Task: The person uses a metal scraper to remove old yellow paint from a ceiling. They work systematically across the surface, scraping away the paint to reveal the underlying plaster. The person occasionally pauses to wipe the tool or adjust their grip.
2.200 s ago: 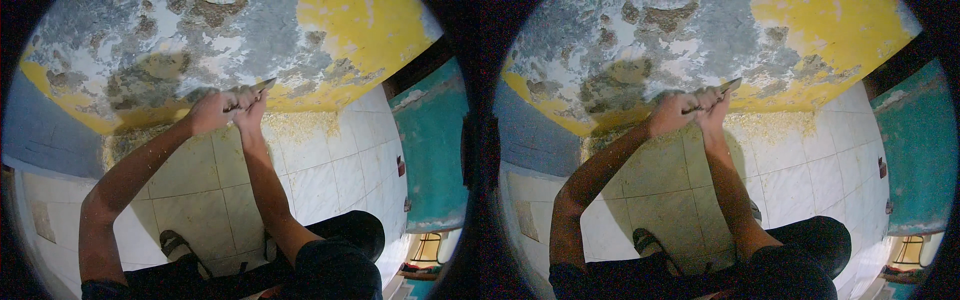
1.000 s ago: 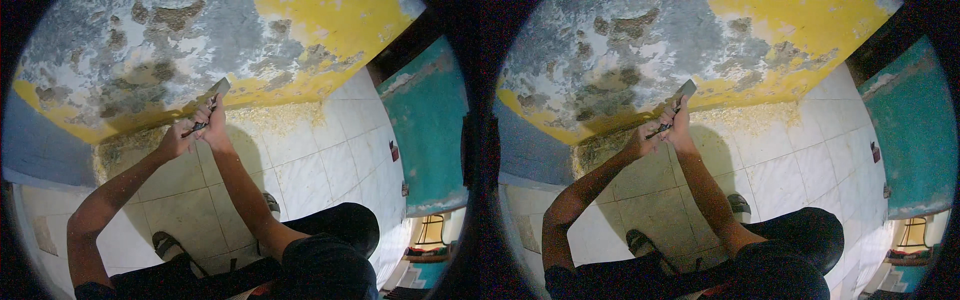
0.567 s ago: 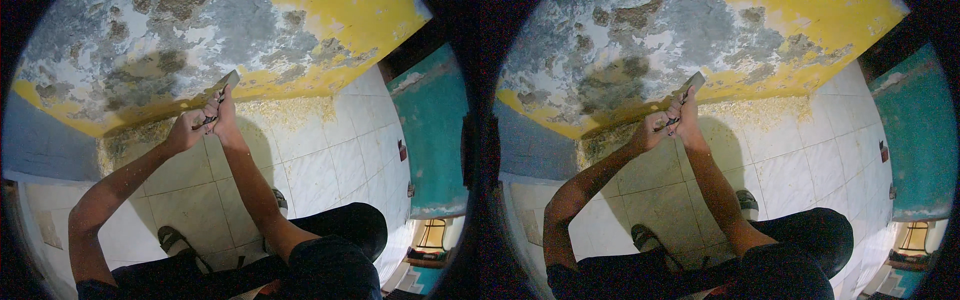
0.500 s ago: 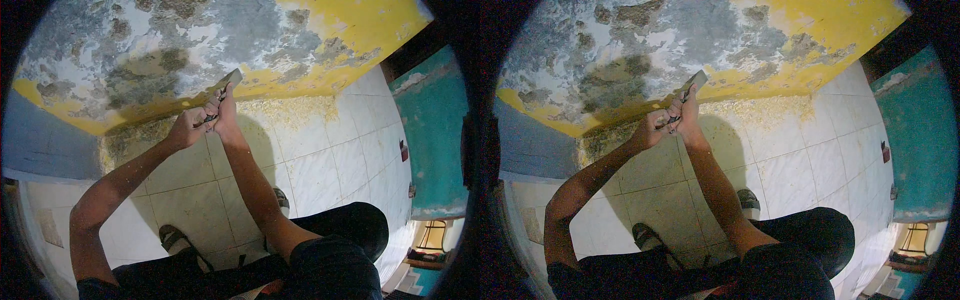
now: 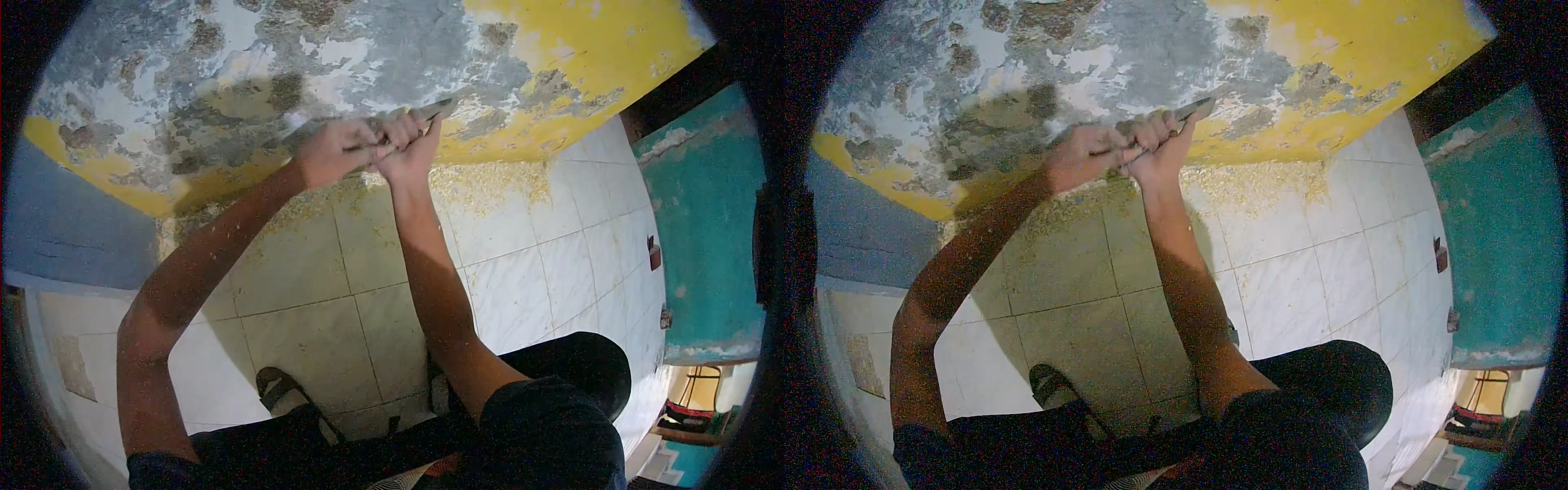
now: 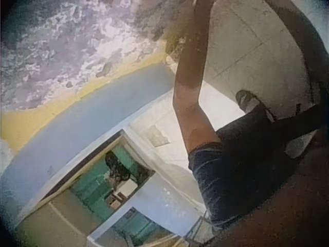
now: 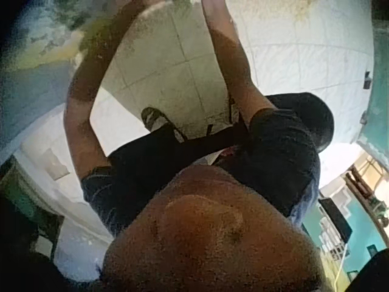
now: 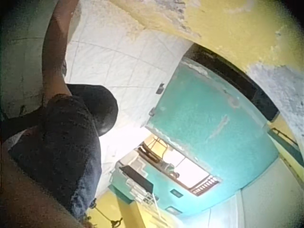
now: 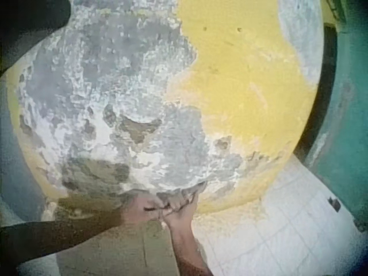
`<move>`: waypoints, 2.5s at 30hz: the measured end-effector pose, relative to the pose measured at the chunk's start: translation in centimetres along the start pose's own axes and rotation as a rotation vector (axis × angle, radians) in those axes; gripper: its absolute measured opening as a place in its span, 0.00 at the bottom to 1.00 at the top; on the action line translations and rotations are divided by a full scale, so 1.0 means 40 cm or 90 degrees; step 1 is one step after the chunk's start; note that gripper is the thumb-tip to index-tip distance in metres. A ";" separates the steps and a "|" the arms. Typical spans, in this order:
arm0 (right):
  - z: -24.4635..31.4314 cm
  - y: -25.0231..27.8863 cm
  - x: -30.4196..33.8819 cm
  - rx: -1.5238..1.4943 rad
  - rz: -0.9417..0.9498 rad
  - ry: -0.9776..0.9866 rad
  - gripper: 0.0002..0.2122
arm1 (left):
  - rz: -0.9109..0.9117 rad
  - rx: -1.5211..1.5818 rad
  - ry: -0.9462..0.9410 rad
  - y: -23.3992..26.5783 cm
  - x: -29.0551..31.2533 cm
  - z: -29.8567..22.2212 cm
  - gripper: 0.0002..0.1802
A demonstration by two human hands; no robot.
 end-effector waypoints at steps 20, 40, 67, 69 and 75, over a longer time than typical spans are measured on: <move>-0.148 0.101 0.106 0.112 0.026 -0.288 0.25 | -0.068 0.111 0.210 -0.097 0.225 0.148 0.15; -0.156 0.100 0.111 0.062 0.018 -0.308 0.26 | -0.088 0.061 0.195 -0.089 0.219 0.102 0.15; -0.084 0.175 0.108 0.126 -0.048 -0.094 0.20 | -0.025 -0.083 0.174 -0.029 0.152 0.192 0.21; -0.094 0.179 0.116 0.140 -0.060 -0.124 0.18 | -0.090 -0.016 0.273 -0.031 0.109 0.154 0.26; -0.054 0.196 0.078 0.421 -0.175 0.240 0.16 | -0.075 0.161 0.171 -0.136 -0.060 0.195 0.24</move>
Point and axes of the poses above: each hand's wrist, its own x-axis away from the middle knuckle, its own y-axis out of the back of the hand, z = x × y, the point moved 7 cm from there along -x, towards the middle knuckle, and after that the axes turned 2 degrees about x, right-handed, at the moved point
